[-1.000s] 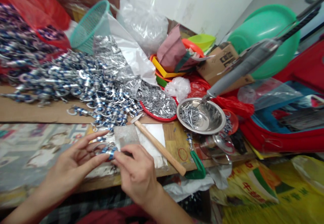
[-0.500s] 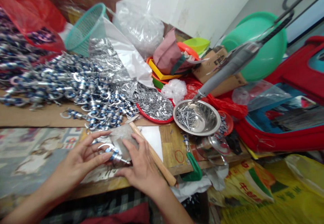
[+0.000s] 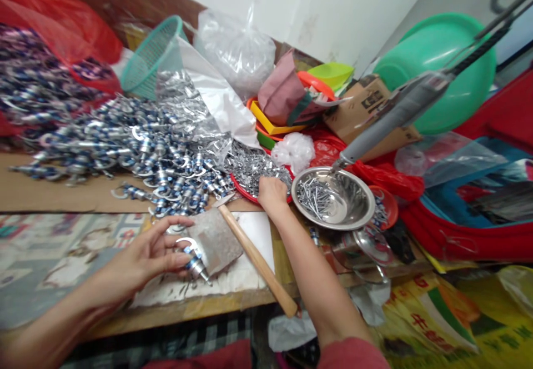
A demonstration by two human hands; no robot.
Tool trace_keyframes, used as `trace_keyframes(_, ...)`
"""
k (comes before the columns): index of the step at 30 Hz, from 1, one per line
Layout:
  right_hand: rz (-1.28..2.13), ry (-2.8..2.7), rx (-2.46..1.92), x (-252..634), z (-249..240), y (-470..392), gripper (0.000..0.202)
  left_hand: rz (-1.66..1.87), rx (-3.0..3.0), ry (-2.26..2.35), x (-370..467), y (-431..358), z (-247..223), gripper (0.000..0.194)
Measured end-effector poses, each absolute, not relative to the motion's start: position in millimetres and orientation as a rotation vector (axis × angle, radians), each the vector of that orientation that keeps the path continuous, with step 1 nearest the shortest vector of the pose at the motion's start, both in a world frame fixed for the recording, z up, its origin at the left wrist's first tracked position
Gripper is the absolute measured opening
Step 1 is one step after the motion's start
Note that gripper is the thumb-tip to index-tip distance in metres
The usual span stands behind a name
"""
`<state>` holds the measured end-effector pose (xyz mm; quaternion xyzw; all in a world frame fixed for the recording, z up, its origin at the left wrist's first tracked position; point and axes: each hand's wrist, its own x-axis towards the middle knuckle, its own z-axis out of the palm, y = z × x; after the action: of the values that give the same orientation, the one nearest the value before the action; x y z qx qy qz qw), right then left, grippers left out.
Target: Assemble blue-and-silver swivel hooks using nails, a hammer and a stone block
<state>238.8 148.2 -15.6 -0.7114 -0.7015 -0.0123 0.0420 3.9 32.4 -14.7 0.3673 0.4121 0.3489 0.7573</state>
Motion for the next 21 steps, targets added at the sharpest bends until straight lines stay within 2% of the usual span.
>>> trace_keyframes(6, -0.003, -2.154, -2.091, 254.8, -16.4, 147.0, 0.025, 0.777, 0.785, 0.841, 2.3, 33.4, -22.8, 0.038)
trace_keyframes(10, 0.059, -2.052, -1.99, 267.6, -9.8, 140.6, 0.019, 0.78, 0.761, 0.794, 1.4, 33.4, -23.9, 0.037)
trace_keyframes(13, 0.167, -1.976, -1.883, 254.5, -0.8, 124.0, 0.025, 0.789, 0.759, 0.79, 1.7, 32.8, -23.1, 0.036)
trace_keyframes(16, 0.427, -2.008, -1.739, 222.4, 5.5, 93.1, 0.021, 0.788, 0.77, 0.792, 2.0, 32.6, -22.0, 0.035)
trace_keyframes(19, 0.899, -2.061, -1.411, 190.2, 7.4, 61.0, 0.012, 0.8, 0.778, 0.793, 2.4, 33.0, -21.9, 0.036)
trace_keyframes(21, 1.036, -2.089, -1.257, 177.7, 7.9, 48.4, 0.014, 0.812, 0.781, 0.81, 2.7, 33.4, -22.9, 0.036)
